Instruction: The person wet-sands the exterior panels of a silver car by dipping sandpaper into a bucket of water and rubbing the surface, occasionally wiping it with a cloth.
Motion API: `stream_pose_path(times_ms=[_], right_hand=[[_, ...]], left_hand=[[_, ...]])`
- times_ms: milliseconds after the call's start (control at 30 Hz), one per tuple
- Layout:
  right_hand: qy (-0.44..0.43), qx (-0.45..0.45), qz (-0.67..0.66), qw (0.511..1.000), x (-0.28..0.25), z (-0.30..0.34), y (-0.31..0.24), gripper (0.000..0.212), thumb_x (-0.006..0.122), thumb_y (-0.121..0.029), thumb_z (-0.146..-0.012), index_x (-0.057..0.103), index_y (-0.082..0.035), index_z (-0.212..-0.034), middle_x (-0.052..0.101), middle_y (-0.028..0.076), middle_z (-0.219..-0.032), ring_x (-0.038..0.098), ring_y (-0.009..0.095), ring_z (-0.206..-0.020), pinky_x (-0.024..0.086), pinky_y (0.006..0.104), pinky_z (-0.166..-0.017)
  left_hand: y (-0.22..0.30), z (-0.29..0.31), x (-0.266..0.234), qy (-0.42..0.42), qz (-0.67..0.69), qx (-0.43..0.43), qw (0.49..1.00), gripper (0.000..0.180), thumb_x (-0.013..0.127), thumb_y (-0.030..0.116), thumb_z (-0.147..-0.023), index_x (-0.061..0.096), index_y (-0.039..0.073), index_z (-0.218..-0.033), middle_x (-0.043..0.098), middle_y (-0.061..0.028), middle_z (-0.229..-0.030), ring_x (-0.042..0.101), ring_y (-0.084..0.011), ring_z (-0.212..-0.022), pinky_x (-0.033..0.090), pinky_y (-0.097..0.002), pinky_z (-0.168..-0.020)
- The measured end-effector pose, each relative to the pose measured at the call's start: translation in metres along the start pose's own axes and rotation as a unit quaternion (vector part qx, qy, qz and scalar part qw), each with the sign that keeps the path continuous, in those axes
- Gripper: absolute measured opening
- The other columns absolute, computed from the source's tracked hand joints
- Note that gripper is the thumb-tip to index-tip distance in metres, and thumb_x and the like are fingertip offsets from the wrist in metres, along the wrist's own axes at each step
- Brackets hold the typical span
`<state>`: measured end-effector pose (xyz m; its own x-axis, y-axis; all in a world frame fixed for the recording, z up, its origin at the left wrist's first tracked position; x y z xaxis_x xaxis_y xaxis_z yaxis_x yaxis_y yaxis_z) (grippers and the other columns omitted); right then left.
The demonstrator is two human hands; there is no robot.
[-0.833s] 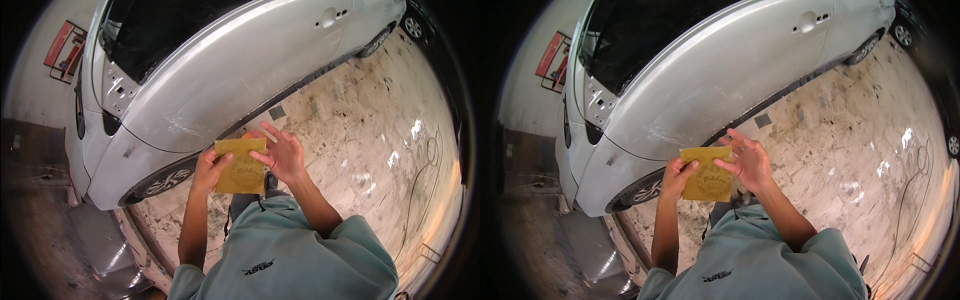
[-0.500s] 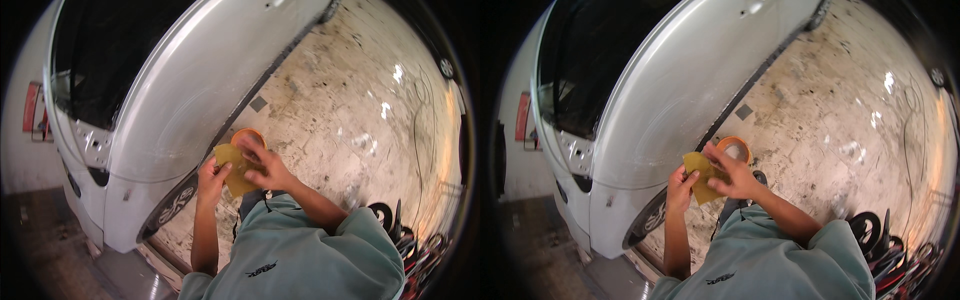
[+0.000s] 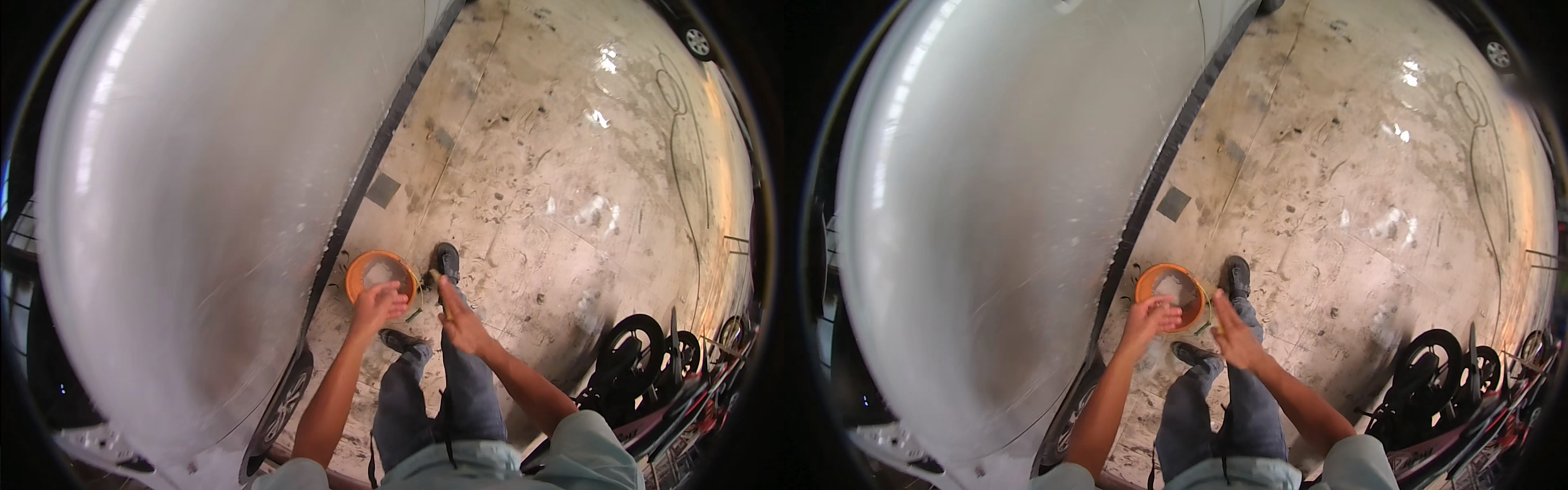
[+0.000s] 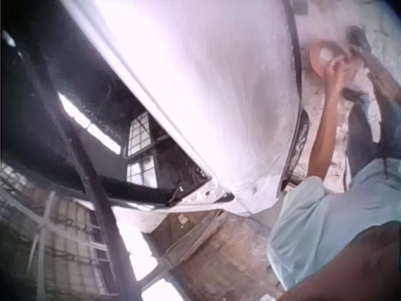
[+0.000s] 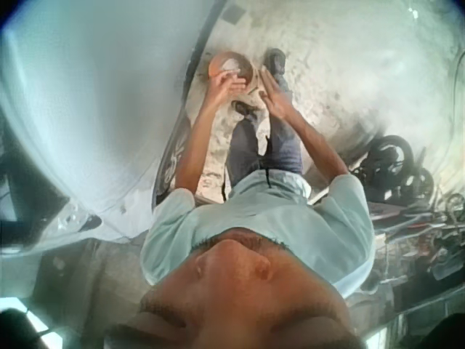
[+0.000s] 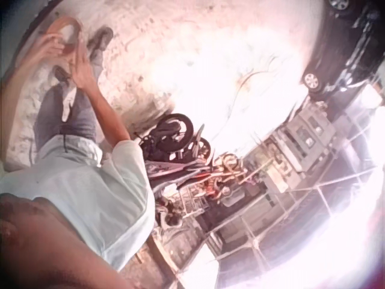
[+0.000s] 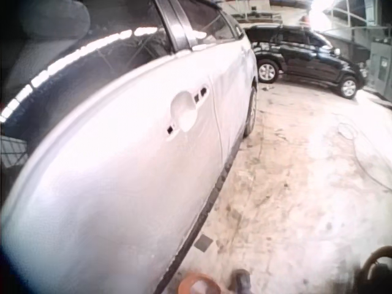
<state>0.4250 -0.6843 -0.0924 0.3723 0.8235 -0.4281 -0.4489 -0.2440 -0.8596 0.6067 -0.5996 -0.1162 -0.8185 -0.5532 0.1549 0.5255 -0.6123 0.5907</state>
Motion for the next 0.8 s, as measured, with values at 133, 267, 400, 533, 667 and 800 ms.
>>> stream_pose_path(times_ms=[133,267,400,533,667,800], right_hand=[[0.078,0.122,-0.046,0.988,0.01,-0.063,0.161,0.066,0.046,-0.016,-0.093,0.014,-0.007,-0.151,0.023,0.021,-0.153,0.025,0.036,-0.141,0.025,0.0363,-0.114],[0.112,0.18,-0.062,0.975,0.021,-0.094,0.28,0.06,0.043,-0.017,-0.095,0.021,-0.007,-0.15,0.027,0.02,-0.152,0.028,0.036,-0.14,0.028,0.0369,-0.112],[0.084,0.241,-0.041,0.966,0.035,-0.086,0.366,0.057,0.041,-0.02,-0.097,0.023,-0.007,-0.149,0.03,0.019,-0.151,0.031,0.036,-0.138,0.028,0.0384,-0.111],[0.061,0.271,-0.041,0.96,0.037,-0.076,0.412,0.056,0.04,-0.025,-0.099,0.024,-0.005,-0.149,0.03,0.018,-0.151,0.031,0.035,-0.139,0.028,0.0385,-0.111],[0.05,0.287,-0.042,0.956,0.03,-0.075,0.425,0.056,0.039,-0.029,-0.099,0.026,-0.005,-0.148,0.032,0.019,-0.15,0.032,0.035,-0.138,0.028,0.0388,-0.111],[0.044,0.259,-0.049,0.964,0.027,-0.099,0.411,0.056,0.04,-0.03,-0.099,0.027,-0.005,-0.148,0.033,0.019,-0.15,0.032,0.036,-0.138,0.028,0.0387,-0.111]], left_hand=[[-0.063,-0.215,-0.064,0.134,-0.29,0.121,0.94,0.023,0.06,0.02,-0.088,0.062,0.001,-0.101,0.068,-0.0128,-0.086,0.067,-0.0227,-0.073,0.053,-0.0366,-0.066],[-0.08,-0.388,-0.09,0.134,-0.604,0.051,0.784,0.014,0.056,0.018,-0.086,0.063,0.01,-0.094,0.064,-0.0223,-0.101,0.06,-0.0399,-0.099,0.049,-0.047,-0.086],[-0.101,-0.5,-0.068,0.121,-0.629,-0.04,0.766,0.042,0.054,0.014,-0.089,0.054,0.021,-0.131,0.001,-0.0202,-0.156,0.031,-0.0408,-0.136,0.042,-0.0449,-0.104],[-0.12,-0.567,-0.07,0.131,-0.751,-0.093,0.641,0.06,0.056,0.013,-0.088,0.036,0.022,-0.144,-0.005,-0.0198,-0.157,0.025,-0.0411,-0.139,0.039,-0.0443,-0.106],[-0.134,-0.59,-0.077,0.15,-0.765,-0.036,0.625,0.071,0.058,0.012,-0.085,0.025,0.011,-0.148,0.003,-0.0216,-0.156,0.027,-0.0419,-0.138,0.038,-0.0431,-0.107],[-0.117,-0.584,-0.113,0.233,-0.77,0.069,0.59,0.067,0.055,0.01,-0.087,0.023,0.001,-0.146,0.016,-0.0195,-0.155,0.033,-0.0348,-0.136,0.042,-0.0415,-0.104]])
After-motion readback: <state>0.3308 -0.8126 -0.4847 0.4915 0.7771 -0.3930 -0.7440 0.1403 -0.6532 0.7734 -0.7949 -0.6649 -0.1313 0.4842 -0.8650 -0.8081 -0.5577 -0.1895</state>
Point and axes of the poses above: each hand's wrist, its own z-axis away from the middle knuckle, its own x-axis out of the palm, y = z × x, the point moved 6 cm from there along -z, towards the middle knuckle
